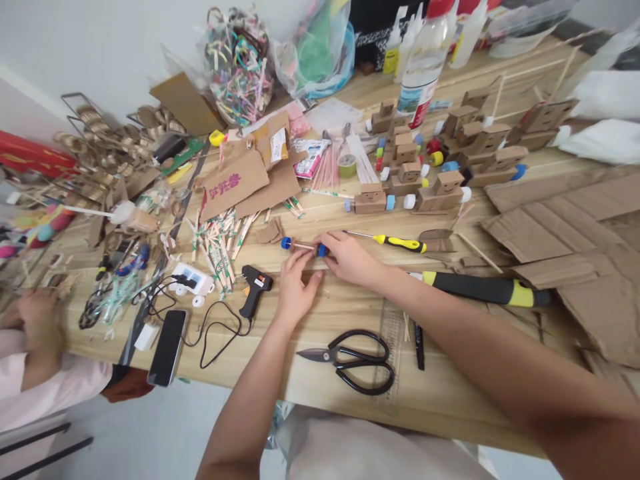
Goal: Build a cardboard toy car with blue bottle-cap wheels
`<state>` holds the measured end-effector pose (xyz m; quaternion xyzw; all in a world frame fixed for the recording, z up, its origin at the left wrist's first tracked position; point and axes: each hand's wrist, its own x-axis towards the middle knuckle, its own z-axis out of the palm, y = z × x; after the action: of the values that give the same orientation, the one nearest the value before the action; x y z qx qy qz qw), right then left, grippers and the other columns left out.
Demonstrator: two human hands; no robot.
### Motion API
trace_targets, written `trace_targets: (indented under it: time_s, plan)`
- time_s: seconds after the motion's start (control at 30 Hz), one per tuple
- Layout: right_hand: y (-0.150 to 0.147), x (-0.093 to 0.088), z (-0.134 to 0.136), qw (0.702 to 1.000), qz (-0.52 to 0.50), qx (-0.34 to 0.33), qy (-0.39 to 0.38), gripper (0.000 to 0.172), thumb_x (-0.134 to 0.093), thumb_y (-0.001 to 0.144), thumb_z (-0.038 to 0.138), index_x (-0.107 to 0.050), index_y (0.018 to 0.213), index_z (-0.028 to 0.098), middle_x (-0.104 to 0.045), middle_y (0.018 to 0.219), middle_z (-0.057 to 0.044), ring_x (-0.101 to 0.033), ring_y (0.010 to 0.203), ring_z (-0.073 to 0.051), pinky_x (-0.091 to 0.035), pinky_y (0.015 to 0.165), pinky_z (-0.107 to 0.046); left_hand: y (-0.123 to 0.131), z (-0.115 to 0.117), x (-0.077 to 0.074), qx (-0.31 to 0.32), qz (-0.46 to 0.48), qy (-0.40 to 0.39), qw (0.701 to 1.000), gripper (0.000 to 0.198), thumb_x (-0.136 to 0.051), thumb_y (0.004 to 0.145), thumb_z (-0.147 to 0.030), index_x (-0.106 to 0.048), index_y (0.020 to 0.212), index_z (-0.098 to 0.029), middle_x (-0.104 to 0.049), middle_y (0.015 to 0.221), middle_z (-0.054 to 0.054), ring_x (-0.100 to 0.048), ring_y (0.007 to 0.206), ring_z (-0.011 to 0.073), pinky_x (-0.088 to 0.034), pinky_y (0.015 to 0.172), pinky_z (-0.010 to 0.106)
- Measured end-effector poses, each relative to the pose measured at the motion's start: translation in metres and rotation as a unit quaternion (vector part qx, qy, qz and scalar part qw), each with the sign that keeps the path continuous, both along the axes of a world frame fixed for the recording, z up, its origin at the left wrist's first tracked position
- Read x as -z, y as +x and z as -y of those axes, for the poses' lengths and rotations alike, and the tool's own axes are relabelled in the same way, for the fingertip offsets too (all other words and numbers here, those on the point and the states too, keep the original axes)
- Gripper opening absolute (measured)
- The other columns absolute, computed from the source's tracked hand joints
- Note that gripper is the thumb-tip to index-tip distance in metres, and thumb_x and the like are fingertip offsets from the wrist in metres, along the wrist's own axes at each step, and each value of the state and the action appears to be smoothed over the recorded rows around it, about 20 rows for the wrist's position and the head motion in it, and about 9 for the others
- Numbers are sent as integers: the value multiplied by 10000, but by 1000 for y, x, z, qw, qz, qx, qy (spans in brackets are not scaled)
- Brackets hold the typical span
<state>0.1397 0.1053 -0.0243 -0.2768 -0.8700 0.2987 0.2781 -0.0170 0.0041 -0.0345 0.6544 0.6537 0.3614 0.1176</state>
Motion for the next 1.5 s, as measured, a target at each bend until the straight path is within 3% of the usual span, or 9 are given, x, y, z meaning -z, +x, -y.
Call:
trace_targets:
  time_s: [0.6,0.93,1.17,1.5]
  plan:
    - [-1,2,3,1000,16,17,20,332,-639,855,103,-635,1174,192,-698,1187,-154,-651,1158,-332,-539,983,-502,2,3,2,-3,-21,-8,1000,355,-662,923,-256,-697,1276,-232,-704,1310,113,-632,1250,282,-493,1132,509]
    - [-5,-3,6,998,30,22,42,223,-624,873,100,-616,1066,210,-727,1104,-135,-654,1091,-316,-524,948,-463,5,6,1,-9,-17,9,1000,316,-595,942,-196,-706,1236,-221,-729,1268,112,-660,1212,274,-518,1124,511]
    - [-5,-8,7,996,62,19,61,183,-576,892,110,-618,1051,190,-730,1056,-142,-652,1064,-305,-528,923,-420,7,9,2,4,-60,9,998,373,-578,940,-190,-663,1303,-209,-687,1298,124,-641,1232,279,-515,1122,501]
    - [-6,-9,9,992,85,14,89,252,-554,877,91,-634,1103,169,-743,1097,-159,-637,1089,-309,-522,962,-429,15,16,-3,-3,-153,-18,988,467,-569,932,-164,-582,1398,-188,-660,1356,168,-644,1212,310,-536,1069,516]
